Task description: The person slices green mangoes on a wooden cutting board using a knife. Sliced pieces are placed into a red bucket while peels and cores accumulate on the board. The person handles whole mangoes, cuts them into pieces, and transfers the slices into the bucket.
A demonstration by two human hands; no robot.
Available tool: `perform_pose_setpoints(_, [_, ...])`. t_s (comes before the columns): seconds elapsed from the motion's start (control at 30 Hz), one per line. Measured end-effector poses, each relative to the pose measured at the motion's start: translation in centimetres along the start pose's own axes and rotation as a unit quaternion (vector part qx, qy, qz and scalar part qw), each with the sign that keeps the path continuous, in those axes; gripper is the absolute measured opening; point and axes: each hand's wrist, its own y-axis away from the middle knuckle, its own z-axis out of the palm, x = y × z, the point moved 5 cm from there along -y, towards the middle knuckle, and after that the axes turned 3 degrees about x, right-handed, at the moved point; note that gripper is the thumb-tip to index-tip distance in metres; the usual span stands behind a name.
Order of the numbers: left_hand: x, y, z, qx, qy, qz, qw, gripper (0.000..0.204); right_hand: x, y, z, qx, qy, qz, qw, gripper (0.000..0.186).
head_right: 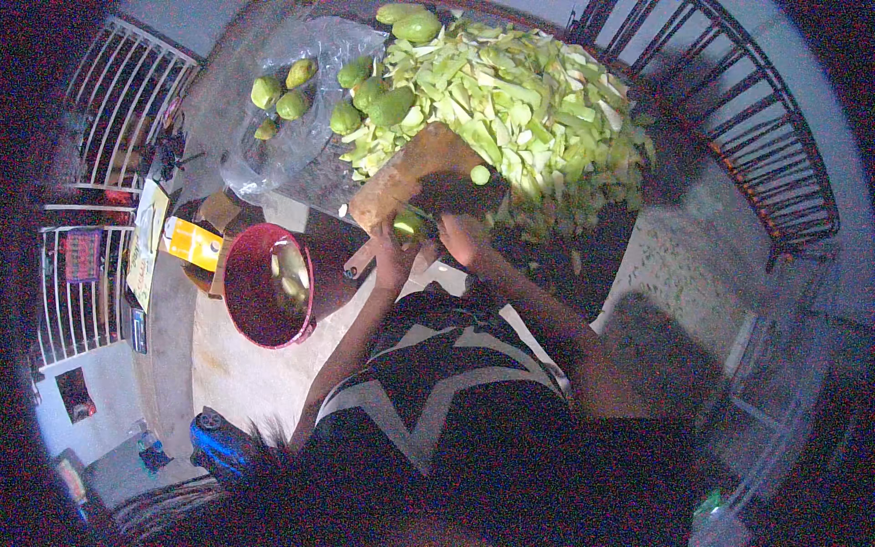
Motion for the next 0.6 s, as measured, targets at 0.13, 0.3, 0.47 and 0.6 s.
perform_pose_setpoints(0.13, [-0.1, 0.5, -0.3, 0.006, 0.001, -0.006, 1.0, 0.076, -2.8, 3.0, -2.4, 0.002, -0.037, -0.023, 0.999, 0.022])
perform_pose_setpoints(0.3, [-0.5, 0.8, 0.6, -0.016, 0.076, -0.018, 0.997, 0.077, -3.5, 4.9, -2.5, 0.027, -0.055, -0.038, 0.997, 0.02])
perform_pose_setpoints(0.47, [-1.9, 1.3, 1.2, -0.008, 0.037, 0.011, 0.999, 0.086, -3.7, 5.6, -2.5, 0.012, -0.051, 0.001, 0.999, 0.017])
perform_pose_setpoints(0.6, [-3.3, 1.0, 2.4, -0.066, 0.142, -0.058, 0.986, 0.08, -4.6, 4.8, -3.0, 0.016, -0.06, -0.021, 0.998, 0.017])
